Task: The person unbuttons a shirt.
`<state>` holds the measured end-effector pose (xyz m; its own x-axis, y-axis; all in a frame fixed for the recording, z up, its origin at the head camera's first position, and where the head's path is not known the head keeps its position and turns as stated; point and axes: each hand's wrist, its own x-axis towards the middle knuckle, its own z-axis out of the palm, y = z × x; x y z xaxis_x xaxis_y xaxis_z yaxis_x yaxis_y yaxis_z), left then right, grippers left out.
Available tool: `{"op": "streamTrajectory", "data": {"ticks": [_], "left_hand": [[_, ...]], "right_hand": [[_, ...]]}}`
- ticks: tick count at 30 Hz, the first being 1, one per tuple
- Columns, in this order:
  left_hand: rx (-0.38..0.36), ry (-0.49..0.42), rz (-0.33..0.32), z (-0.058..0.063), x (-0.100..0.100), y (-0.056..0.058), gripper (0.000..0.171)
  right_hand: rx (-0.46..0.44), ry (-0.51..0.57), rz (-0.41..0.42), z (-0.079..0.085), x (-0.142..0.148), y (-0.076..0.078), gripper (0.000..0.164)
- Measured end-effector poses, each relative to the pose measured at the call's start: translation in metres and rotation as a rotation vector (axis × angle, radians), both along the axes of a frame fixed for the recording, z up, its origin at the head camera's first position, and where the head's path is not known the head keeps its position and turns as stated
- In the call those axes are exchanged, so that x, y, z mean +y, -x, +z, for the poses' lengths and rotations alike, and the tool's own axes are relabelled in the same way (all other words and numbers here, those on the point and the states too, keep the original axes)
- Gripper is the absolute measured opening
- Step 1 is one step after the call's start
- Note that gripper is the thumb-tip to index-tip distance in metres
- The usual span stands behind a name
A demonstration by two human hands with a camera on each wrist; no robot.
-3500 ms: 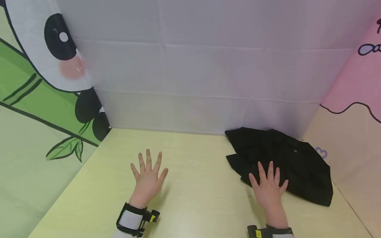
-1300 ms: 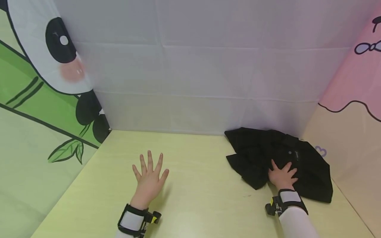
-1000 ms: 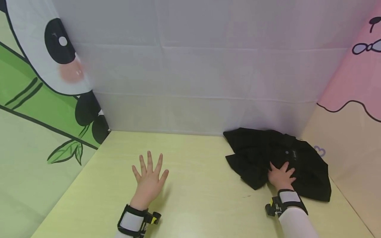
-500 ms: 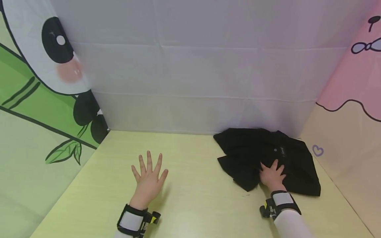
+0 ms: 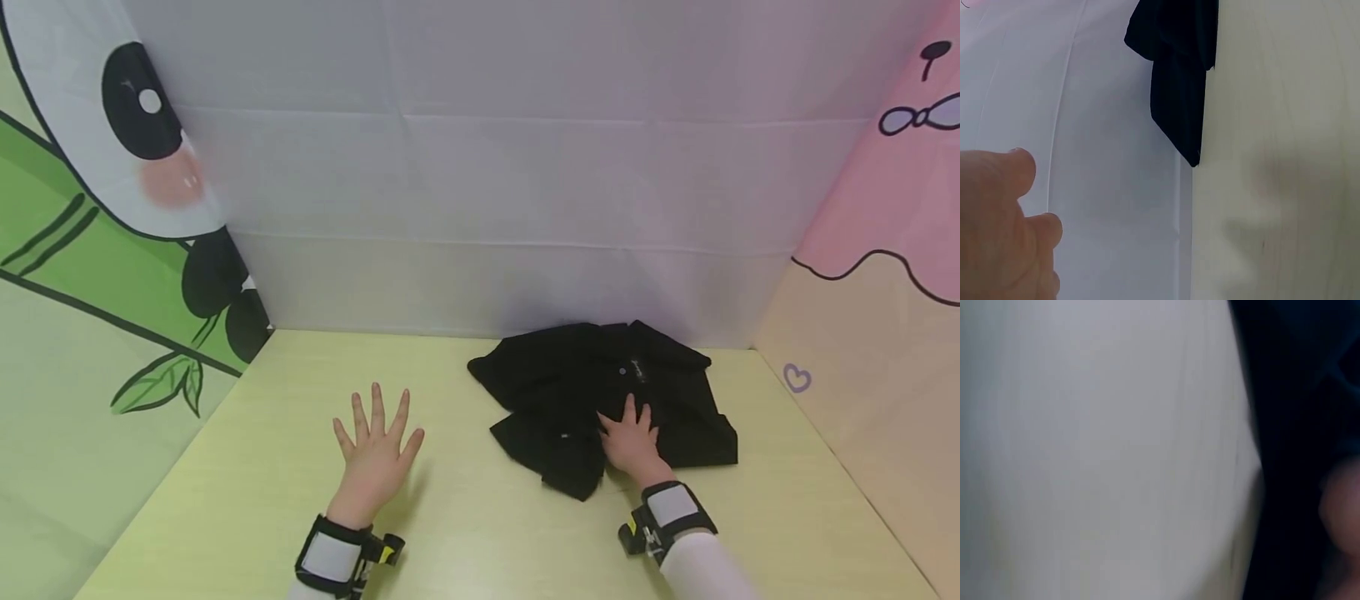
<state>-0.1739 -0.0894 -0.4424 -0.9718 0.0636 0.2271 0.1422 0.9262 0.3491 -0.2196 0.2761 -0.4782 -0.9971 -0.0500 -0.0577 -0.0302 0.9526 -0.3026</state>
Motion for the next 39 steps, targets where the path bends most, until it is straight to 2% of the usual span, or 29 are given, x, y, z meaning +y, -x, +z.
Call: {"op": "streamTrajectory", "data": {"ticks": [7,14,21,28,33,39], "left_hand": [[-0.017,-0.006,-0.003,-0.001,0.002,0.002,0.061],[-0.018,0.005,-0.017,-0.003,0.005,0.004,0.061],[-0.043,0.02,-0.042,-0.008,0.009,0.006,0.061],[-0.064,-0.001,-0.073,-0.009,0.013,0.002,0.058],[-0.168,0.022,-0.094,-0.013,0.014,0.0,0.06],[-0.325,0.04,-0.127,-0.018,0.016,-0.003,0.079]], "right_hand": [[0.031,-0.045,0.103,-0.001,-0.026,0.0,0.035],[0.026,0.003,0.183,0.001,-0.044,-0.003,0.034],[0.063,-0.015,0.284,0.0,-0.056,-0.005,0.032],[0.059,0.016,0.386,0.002,-0.062,-0.009,0.032],[0.009,0.076,0.436,0.003,-0.066,-0.01,0.032],[-0.055,0.112,0.479,0.004,-0.067,-0.009,0.031]]}}
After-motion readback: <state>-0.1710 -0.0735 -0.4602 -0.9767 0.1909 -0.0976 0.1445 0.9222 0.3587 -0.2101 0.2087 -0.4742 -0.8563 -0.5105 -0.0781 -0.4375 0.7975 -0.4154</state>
